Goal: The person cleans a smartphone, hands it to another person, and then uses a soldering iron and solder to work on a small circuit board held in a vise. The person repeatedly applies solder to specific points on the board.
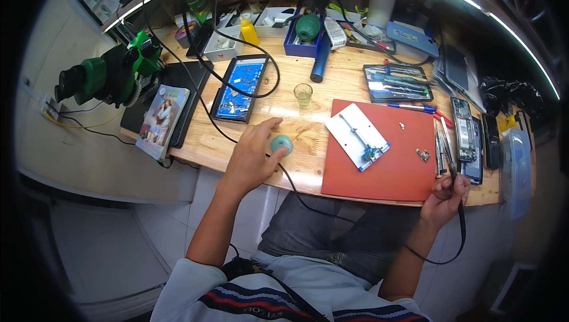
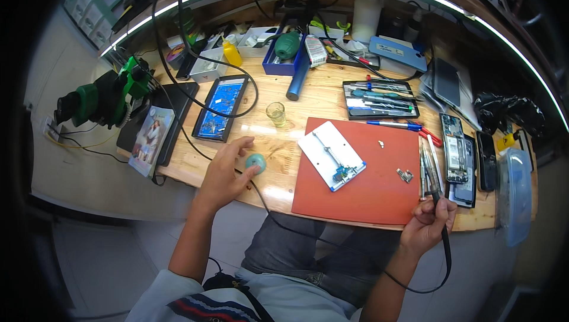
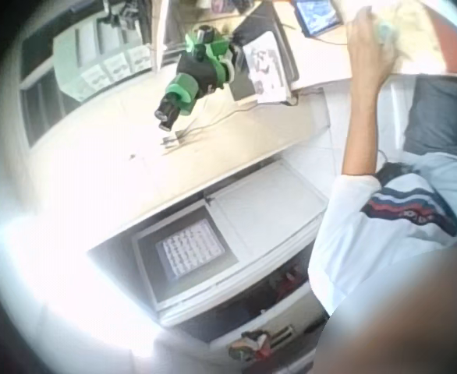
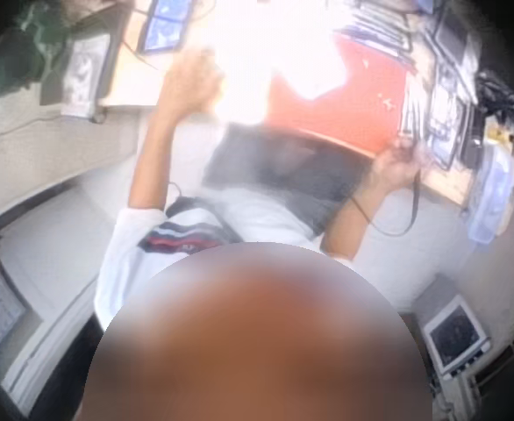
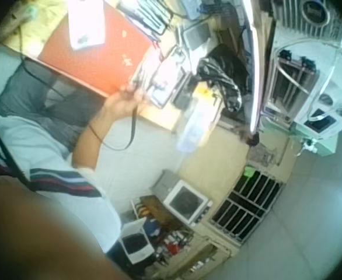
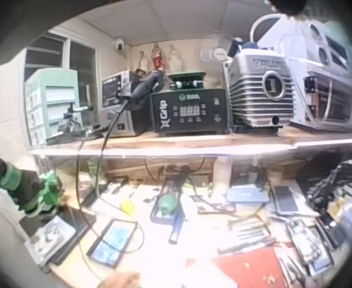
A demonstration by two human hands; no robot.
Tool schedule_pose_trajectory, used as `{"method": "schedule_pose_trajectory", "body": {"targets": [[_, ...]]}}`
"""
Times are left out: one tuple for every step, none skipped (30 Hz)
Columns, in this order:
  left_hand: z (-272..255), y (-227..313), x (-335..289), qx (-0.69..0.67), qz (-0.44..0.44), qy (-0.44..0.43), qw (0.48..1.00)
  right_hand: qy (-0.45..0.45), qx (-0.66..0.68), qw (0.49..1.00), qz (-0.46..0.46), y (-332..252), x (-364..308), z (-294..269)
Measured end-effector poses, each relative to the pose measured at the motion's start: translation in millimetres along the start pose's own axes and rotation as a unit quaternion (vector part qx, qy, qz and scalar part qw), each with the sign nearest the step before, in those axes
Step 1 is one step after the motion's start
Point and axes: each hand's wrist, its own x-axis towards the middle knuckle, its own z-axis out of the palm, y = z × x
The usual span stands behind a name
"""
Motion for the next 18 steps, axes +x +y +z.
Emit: {"method": "schedule_pose_trajectory", "body": {"targets": [[-2.0, -0.3, -2.0, 0.011, 0.016, -0.008, 1.0, -0.004, -0.005, 1.0, -0.004, 0.8, -0.1, -0.6], [-2.7, -0.2, -3.7, 0.009, 0.024, -0.022, 0.999, -0.004, -0.002, 1.0, -0.003, 1.5, 0.1, -1.3], [-3.3, 0.0, -5.2, -0.001, 0.044, -0.029, 0.999, -0.003, 0.001, 1.0, -0.004, 1.8, 0.2, -2.0], [-2.5, 0.0, -4.4, -0.019, 0.036, -0.038, 0.998, 0.0, 0.002, 1.0, -0.006, 1.6, 0.4, -2.9], [-2.1, -0.3, -2.8, -0.004, 0.023, -0.038, 0.999, -0.009, 0.004, 1.0, -0.006, 1.9, 1.1, -3.2], [-1.7, -1.1, 0.0, 0.003, 0.011, -0.038, 0.999, -0.017, 0.005, 1.0, -0.009, 3.3, 1.7, -2.9], [-1.2, -2.0, 3.2, 0.003, -0.005, -0.041, 0.999, -0.029, 0.008, 0.999, -0.013, 2.3, 1.6, -3.2], [-1.7, -3.9, 7.3, -0.005, 0.009, -0.032, 0.999, -0.019, 0.009, 1.0, -0.014, 2.9, 0.9, -2.4], [-1.9, -5.6, 11.5, 0.001, -0.009, -0.033, 0.999, -0.025, 0.007, 1.0, -0.01, 2.1, 0.1, -1.9], [-3.2, -8.0, 15.8, 0.024, -0.027, -0.036, 0.999, -0.016, 0.013, 1.0, -0.008, 2.2, -0.8, -0.7], [-4.7, -10.5, 19.7, 0.034, -0.037, -0.031, 0.998, -0.007, 0.023, 1.0, -0.008, 2.1, -1.6, 0.6], [-4.8, -13.2, 27.5, 0.068, -0.018, 0.007, 0.997, 0.017, 0.013, 1.0, -0.01, 1.3, -3.1, 1.4], [-4.1, -15.0, 33.5, 0.079, -0.043, 0.023, 0.996, 0.011, 0.008, 1.0, -0.012, 1.4, -4.1, 2.4], [-1.5, -15.9, 41.4, 0.089, -0.075, 0.034, 0.993, 0.01, 0.01, 1.0, -0.015, 2.0, -4.1, 3.6], [2.4, -15.7, 49.3, 0.097, -0.105, 0.043, 0.989, 0.01, 0.01, 1.0, -0.019, 1.6, -3.0, 3.9], [6.2, -14.2, 54.7, 0.107, -0.097, 0.047, 0.988, -0.006, -0.002, 1.0, -0.014, 0.7, -1.2, 3.4], [7.8, -12.4, 61.1, 0.118, -0.082, 0.061, 0.988, 0.004, -0.006, 1.0, -0.01, -0.6, 0.0, 2.9], [10.1, -8.7, 68.2, 0.112, -0.104, 0.05, 0.987, 0.011, -0.007, 1.0, -0.004, -0.4, 0.3, 2.8]]}}
